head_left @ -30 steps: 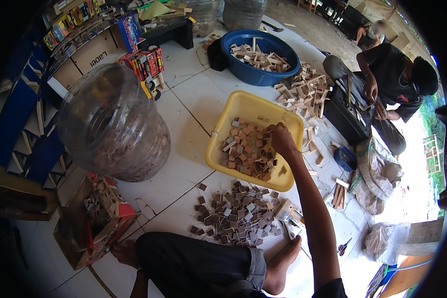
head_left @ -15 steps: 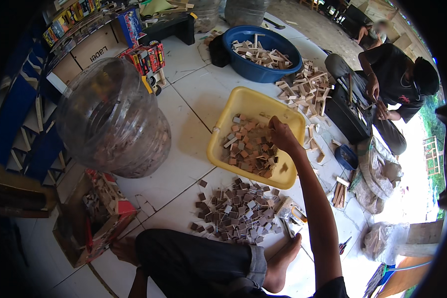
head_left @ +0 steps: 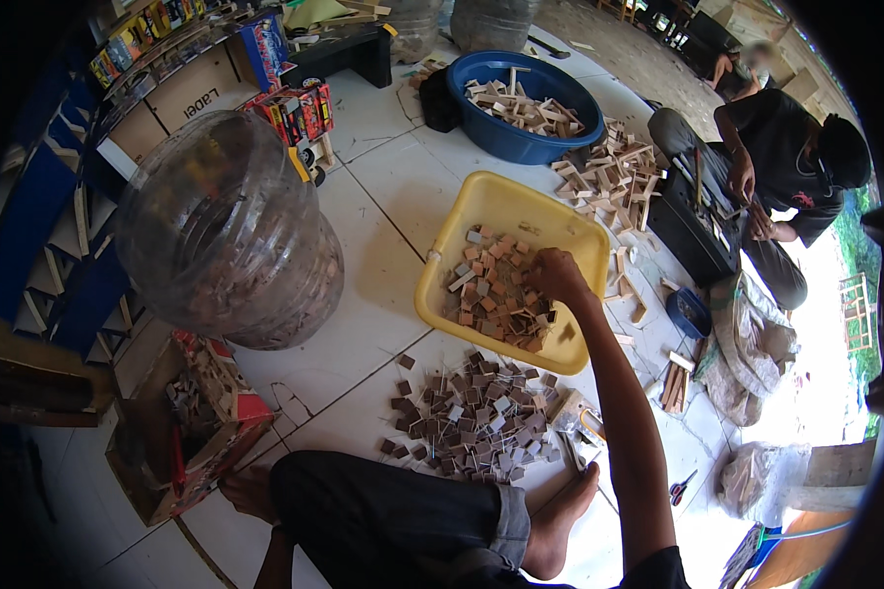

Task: The person sits on the floor and repeatedly picks up small wooden blocks from a yellow bin, then places them onto a growing pile on the floor. The person handles the blocks one at a time with their right hand while remaining seated.

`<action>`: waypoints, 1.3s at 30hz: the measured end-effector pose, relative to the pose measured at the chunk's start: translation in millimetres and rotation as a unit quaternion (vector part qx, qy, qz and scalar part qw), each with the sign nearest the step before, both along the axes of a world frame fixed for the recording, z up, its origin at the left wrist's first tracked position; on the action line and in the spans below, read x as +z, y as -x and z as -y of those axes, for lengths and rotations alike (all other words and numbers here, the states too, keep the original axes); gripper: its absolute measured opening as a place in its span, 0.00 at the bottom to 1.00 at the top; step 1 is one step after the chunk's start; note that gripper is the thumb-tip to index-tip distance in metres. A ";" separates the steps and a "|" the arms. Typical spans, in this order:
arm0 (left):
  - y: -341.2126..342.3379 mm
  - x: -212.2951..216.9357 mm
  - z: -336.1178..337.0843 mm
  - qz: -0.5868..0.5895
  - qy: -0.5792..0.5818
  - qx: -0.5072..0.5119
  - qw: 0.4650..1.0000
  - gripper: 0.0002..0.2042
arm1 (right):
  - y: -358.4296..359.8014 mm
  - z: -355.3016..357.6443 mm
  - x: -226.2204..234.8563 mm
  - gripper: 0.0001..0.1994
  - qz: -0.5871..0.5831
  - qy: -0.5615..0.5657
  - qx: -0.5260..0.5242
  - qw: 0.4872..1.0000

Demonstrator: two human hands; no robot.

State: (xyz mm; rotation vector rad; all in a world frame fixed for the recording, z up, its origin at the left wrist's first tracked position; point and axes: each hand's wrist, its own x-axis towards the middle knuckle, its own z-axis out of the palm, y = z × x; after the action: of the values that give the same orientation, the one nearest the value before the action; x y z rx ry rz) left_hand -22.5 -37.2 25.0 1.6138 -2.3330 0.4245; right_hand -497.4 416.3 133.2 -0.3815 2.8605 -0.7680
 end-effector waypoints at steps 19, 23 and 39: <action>-4.9 -8.9 3.1 0.021 -0.002 0.007 1.000 0.27 | -30.6 0.2 115.5 0.24 0.263 0.181 -0.049 0.946; -0.8 0.1 -0.1 0.000 0.003 -0.013 1.000 0.26 | -21.1 -1.1 31.2 0.21 0.053 -0.020 0.022 0.998; -1.4 -1.6 -1.9 0.017 -0.011 0.005 1.000 0.28 | -19.6 -1.5 25.8 0.12 0.007 -0.142 0.054 0.988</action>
State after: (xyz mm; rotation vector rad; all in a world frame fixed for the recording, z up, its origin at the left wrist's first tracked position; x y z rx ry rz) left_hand -21.1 -35.3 23.4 1.6426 -2.3641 0.4331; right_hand -477.8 417.8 159.0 -0.4808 2.8501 -0.3367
